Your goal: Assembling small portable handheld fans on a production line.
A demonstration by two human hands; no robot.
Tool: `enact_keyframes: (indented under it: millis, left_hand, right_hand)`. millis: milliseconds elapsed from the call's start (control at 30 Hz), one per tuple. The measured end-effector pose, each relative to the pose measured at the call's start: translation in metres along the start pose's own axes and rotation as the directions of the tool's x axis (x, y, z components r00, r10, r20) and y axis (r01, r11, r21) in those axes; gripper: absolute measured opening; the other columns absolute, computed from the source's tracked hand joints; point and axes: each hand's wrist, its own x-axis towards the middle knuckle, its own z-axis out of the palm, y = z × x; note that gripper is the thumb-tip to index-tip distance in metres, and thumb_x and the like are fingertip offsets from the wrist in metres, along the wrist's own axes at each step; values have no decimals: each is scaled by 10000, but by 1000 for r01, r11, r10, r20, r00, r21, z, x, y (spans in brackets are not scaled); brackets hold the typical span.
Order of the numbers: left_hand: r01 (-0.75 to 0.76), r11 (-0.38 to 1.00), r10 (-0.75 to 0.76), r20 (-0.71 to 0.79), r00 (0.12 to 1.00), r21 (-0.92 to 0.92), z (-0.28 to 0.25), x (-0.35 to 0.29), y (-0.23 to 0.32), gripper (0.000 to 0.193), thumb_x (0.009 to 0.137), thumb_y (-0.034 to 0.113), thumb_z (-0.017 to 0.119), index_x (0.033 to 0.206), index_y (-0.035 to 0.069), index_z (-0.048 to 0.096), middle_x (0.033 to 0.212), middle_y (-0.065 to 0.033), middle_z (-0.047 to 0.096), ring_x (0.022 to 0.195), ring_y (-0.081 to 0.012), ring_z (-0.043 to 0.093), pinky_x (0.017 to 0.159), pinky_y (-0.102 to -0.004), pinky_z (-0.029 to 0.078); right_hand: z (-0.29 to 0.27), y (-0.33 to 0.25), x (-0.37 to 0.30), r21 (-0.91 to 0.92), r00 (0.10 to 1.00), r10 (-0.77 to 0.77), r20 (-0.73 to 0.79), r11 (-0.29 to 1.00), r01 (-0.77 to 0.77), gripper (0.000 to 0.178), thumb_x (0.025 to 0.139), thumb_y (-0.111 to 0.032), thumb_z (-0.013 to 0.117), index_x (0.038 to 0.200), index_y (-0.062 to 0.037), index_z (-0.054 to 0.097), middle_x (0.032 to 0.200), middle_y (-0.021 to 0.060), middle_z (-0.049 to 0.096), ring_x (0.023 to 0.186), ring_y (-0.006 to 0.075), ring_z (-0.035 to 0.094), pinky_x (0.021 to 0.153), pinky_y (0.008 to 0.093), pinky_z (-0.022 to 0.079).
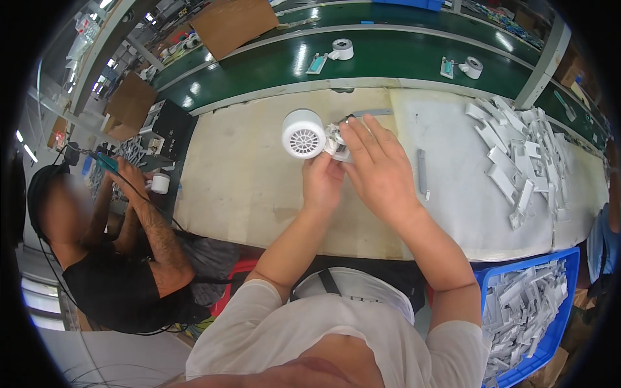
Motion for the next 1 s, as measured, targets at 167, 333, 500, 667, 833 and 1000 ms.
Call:
enact_keyframes:
  millis: [167, 333, 500, 667, 833, 1000]
  left_hand:
    - [-78, 997, 77, -36, 996, -30, 9, -5, -2, 353, 810, 19, 573, 1153, 12, 491, 1114, -62, 548, 993, -150, 541, 816, -281, 450]
    - [-110, 989, 124, -147, 981, 99, 5, 0, 4, 383, 829, 80, 586, 1185, 17, 462, 1152, -88, 537, 1059, -208, 530, 905, -347, 426]
    - [-238, 971, 238, 0, 971, 3, 7, 2, 26, 332, 846, 139, 562, 1137, -4, 491, 1105, -142, 554, 1058, -284, 528, 955, -423, 402]
    - [-263, 964, 264, 2, 965, -47, 15, -2, 35, 364, 820, 107, 606, 1146, -9, 492, 1084, -161, 580, 1016, -302, 561, 915, -429, 439]
    - [-264, 956, 285, 193, 939, -129, 19, -3, 68, 399, 803, 75, 605, 1161, -22, 460, 1065, -171, 582, 998, -322, 566, 902, -429, 444]
    - [-90, 695, 98, 30, 995, 713, -77, 71, 112, 364, 794, 91, 577, 1132, -6, 483, 908, -72, 612, 867, -215, 611, 784, -347, 492]
  right_hand:
    - [10, -2, 4, 24, 1000, 7, -17, 1000, -6, 566, 662, -81, 669, 1199, -33, 496, 1197, 127, 531, 1166, 324, 453, 952, 428, 378]
    - [4, -2, 12, -132, 995, -85, 47, 987, 91, 576, 680, -182, 692, 1210, -64, 499, 1184, 136, 533, 1129, 326, 475, 933, 421, 390]
    - [-3, 24, -8, 331, 935, 318, 158, 875, -353, 468, 740, -259, 688, 1101, -2, 537, 975, 133, 571, 896, 253, 536, 821, 326, 416]
    - [0, 6, 3, 652, 827, 418, 377, 514, -557, 330, 784, -307, 650, 839, 6, 559, 721, 81, 513, 638, 168, 471, 582, 274, 387]
    - [8, 18, 23, 636, 1000, 26, -3, 772, -18, 351, 740, -347, 671, 676, -24, 547, 575, 104, 472, 539, 285, 455, 510, 354, 383]
    - [75, 50, 37, 535, 876, -159, 455, 835, -127, 265, 748, -282, 671, 820, -36, 603, 854, 115, 588, 801, 298, 553, 709, 372, 442]
